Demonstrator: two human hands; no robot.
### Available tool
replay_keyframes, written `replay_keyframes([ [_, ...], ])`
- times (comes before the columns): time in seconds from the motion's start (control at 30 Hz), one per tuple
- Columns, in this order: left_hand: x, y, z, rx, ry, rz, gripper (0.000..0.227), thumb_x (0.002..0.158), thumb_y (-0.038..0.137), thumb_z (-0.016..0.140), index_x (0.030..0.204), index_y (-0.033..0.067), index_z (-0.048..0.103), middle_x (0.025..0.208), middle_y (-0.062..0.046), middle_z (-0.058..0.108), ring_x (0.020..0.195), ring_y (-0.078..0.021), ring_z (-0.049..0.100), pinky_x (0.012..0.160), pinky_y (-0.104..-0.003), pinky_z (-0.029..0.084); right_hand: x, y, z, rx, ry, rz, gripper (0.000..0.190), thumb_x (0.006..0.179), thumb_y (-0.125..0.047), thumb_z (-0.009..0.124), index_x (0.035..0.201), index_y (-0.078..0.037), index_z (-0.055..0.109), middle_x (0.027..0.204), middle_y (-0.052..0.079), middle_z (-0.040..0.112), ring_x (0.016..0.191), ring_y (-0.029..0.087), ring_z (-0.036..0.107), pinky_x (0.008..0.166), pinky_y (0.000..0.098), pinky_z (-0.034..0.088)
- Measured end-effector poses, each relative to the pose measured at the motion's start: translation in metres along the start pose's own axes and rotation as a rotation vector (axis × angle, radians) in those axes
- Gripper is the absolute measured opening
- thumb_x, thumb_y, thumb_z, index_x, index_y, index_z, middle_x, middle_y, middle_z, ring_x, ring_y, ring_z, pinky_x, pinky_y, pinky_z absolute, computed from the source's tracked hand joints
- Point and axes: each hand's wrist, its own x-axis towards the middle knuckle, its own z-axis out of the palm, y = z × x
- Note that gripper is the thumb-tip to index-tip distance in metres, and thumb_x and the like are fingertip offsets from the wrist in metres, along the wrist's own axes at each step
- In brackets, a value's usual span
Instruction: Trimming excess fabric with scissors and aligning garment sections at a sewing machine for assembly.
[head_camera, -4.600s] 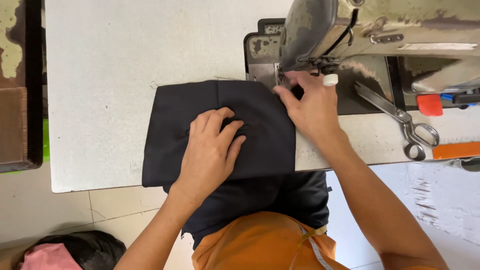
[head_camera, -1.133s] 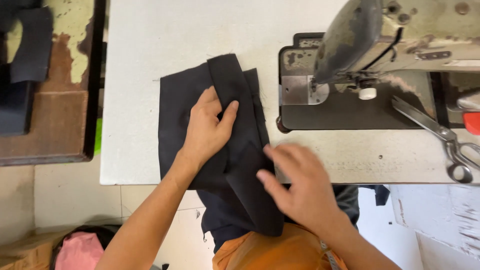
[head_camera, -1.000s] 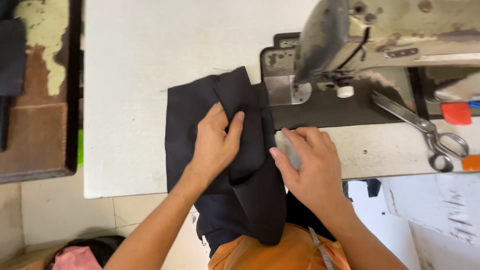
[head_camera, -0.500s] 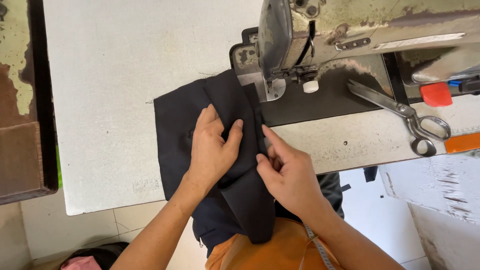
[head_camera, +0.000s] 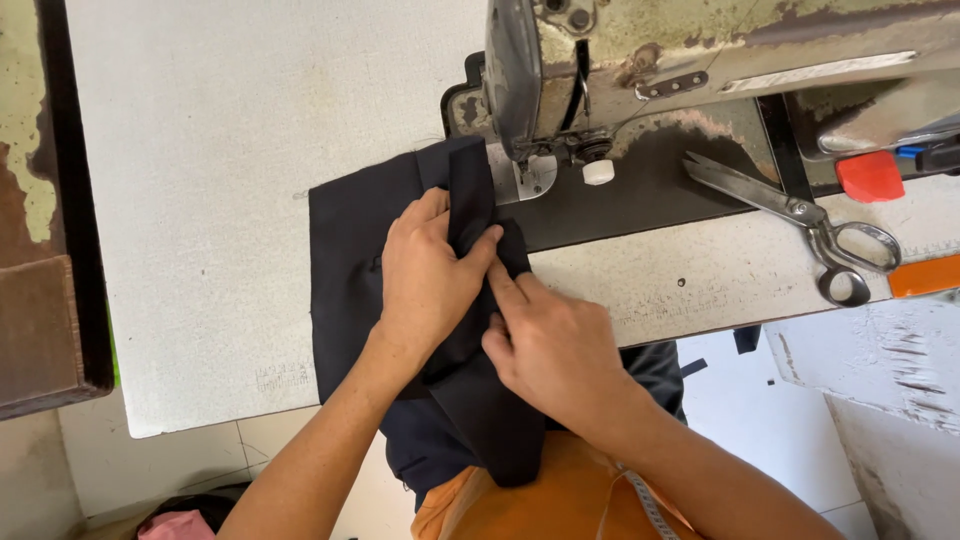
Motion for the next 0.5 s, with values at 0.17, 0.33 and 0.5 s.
replay_keyframes([
  [0.17, 0.000, 0.009, 0.000, -0.071, 0.044, -0.078, 0.022, 0.085, 0.016, 0.080, 0.075, -0.0018, 0.072, 0.079, -0.012, 0.060, 0.074, -0.0339, 0.061, 0.067, -0.042, 0.046, -0.008, 0.036, 0.011, 0.125, 0.128, -0.133, 0.057, 0.090, -0.037, 0.071, 0.133, 0.000, 0.067, 0.132, 0.019, 0.058, 0.111, 0.037, 0.056, 0.090, 0.0438, 0.044],
  [0.33, -0.001, 0.007, 0.001, -0.074, 0.048, -0.107, 0.021, 0.083, 0.014, 0.081, 0.075, -0.0030, 0.071, 0.078, -0.013, 0.057, 0.070, -0.0347, 0.059, 0.061, -0.041, 0.045, -0.009, 0.041, 0.011, 0.095, 0.093, -0.159, 0.062, 0.092, -0.042, 0.070, 0.137, 0.002, 0.063, 0.148, 0.018, 0.053, 0.126, 0.037, 0.047, 0.099, 0.0444, 0.036],
  [0.5, 0.002, 0.007, 0.001, -0.036, 0.064, -0.063, 0.017, 0.080, 0.014, 0.084, 0.083, 0.0000, 0.074, 0.088, -0.009, 0.062, 0.074, -0.0354, 0.065, 0.060, -0.042, 0.051, -0.006, 0.039, 0.010, 0.033, 0.067, -0.187, 0.066, 0.094, -0.043, 0.067, 0.143, 0.002, 0.057, 0.155, 0.017, 0.046, 0.126, 0.035, 0.046, 0.098, 0.0440, 0.035],
])
